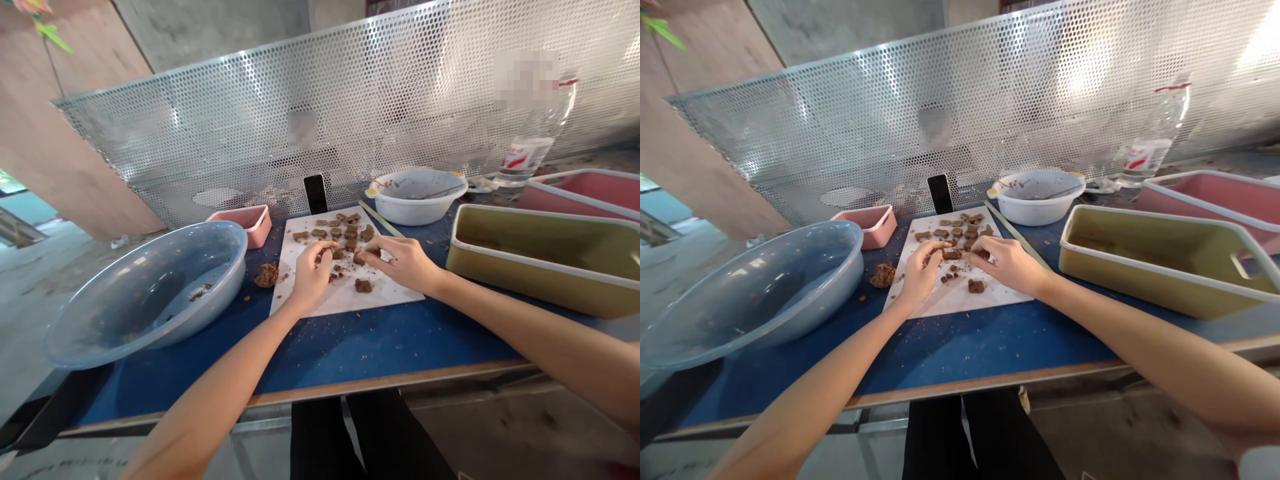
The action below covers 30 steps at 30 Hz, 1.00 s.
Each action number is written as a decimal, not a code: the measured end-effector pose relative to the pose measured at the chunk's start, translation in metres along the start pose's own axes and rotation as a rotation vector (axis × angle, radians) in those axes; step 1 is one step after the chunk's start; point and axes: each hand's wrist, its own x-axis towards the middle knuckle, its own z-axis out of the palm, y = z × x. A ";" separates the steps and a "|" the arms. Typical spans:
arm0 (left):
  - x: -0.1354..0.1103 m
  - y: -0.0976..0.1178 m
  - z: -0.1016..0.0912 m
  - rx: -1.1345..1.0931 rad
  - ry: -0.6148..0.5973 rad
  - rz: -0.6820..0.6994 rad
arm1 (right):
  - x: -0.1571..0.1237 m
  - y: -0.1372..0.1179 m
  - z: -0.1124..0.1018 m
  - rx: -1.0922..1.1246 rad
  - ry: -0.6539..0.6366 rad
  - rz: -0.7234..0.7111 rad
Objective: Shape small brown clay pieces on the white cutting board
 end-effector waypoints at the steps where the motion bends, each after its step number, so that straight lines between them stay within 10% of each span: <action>1: 0.000 0.000 0.000 -0.002 0.001 0.003 | 0.000 0.000 0.000 0.017 -0.002 0.009; 18: 0.000 0.000 0.001 0.008 0.015 0.008 | 0.004 0.005 0.002 0.114 -0.186 0.078; 30: 0.000 0.000 0.001 0.009 0.015 0.009 | -0.002 0.001 0.003 0.045 -0.085 0.041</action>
